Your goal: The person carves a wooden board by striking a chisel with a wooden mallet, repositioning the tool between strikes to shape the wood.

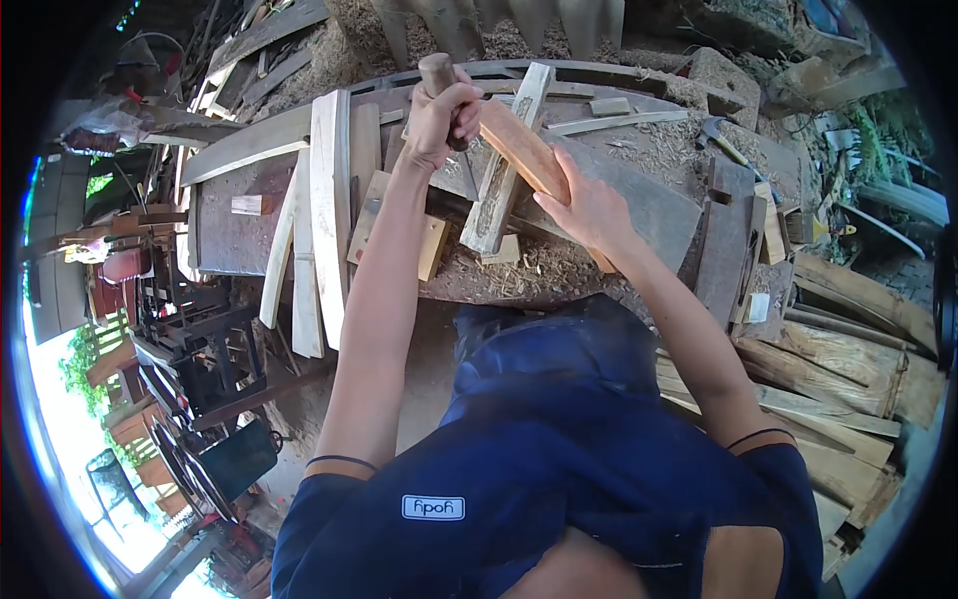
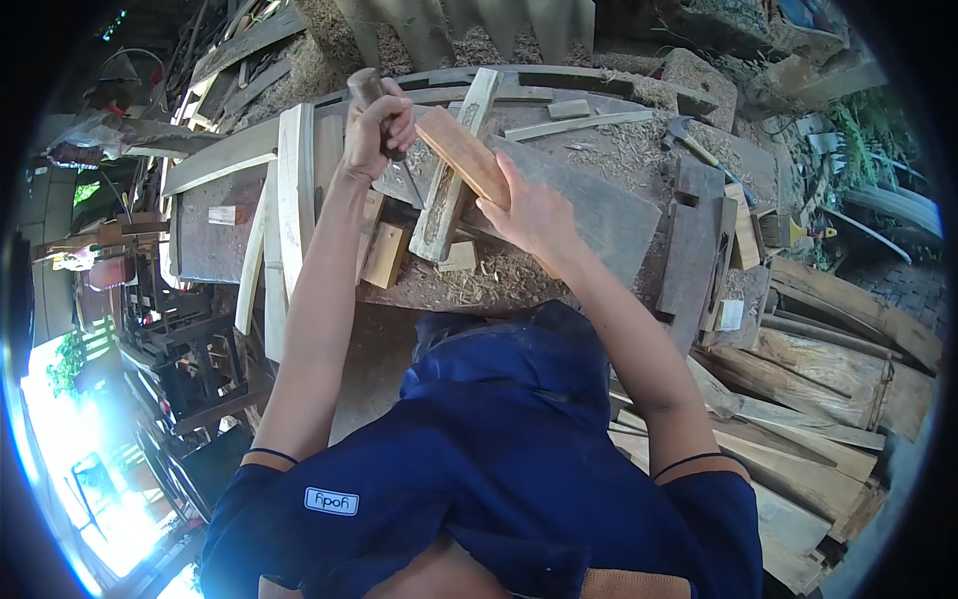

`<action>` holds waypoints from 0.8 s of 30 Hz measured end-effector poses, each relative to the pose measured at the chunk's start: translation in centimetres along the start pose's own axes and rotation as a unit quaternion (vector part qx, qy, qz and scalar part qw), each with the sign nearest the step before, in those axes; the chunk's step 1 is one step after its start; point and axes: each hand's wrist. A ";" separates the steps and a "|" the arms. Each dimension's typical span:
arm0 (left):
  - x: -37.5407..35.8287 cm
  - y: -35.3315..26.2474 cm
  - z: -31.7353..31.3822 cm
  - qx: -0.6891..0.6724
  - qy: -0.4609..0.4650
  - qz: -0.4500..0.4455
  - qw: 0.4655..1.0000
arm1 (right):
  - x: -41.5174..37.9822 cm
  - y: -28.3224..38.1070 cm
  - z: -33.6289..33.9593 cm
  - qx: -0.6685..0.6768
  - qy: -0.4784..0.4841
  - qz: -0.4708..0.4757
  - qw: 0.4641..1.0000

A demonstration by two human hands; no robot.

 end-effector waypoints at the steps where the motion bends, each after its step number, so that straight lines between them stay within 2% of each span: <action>1: -0.7 -0.6 -0.7 0.007 -0.036 -0.023 0.999 | -0.1 0.0 0.0 0.004 0.001 -0.008 1.000; 2: -1.0 -0.5 -0.8 0.008 -0.037 -0.021 0.999 | -0.2 0.1 -0.1 0.006 0.002 -0.008 1.000; 5: -1.2 -0.1 -1.0 -0.125 -0.161 -0.151 0.967 | 0.0 0.0 0.0 0.017 0.012 -0.006 1.000; 6: -1.4 0.3 -1.2 -0.125 -0.163 -0.151 0.967 | 0.0 0.1 -0.1 0.022 0.004 -0.003 1.000; 8: -1.7 1.1 -1.6 -0.086 -0.262 -0.210 0.938 | -0.1 0.1 0.0 0.025 -0.004 -0.001 1.000; 18: -2.1 3.0 -1.9 -0.133 -0.369 -0.242 0.888 | -0.2 -0.1 0.1 0.029 -0.007 0.000 1.000; 24: -1.8 3.3 -1.6 -0.100 -0.442 -0.270 0.850 | -0.3 -0.1 0.1 0.024 -0.005 -0.005 1.000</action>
Point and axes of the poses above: each hand's wrist, its own x-axis towards the middle knuckle, its own z-axis out of the back of the hand, y = z × x, and after that the axes turned 9 degrees about z, right-handed
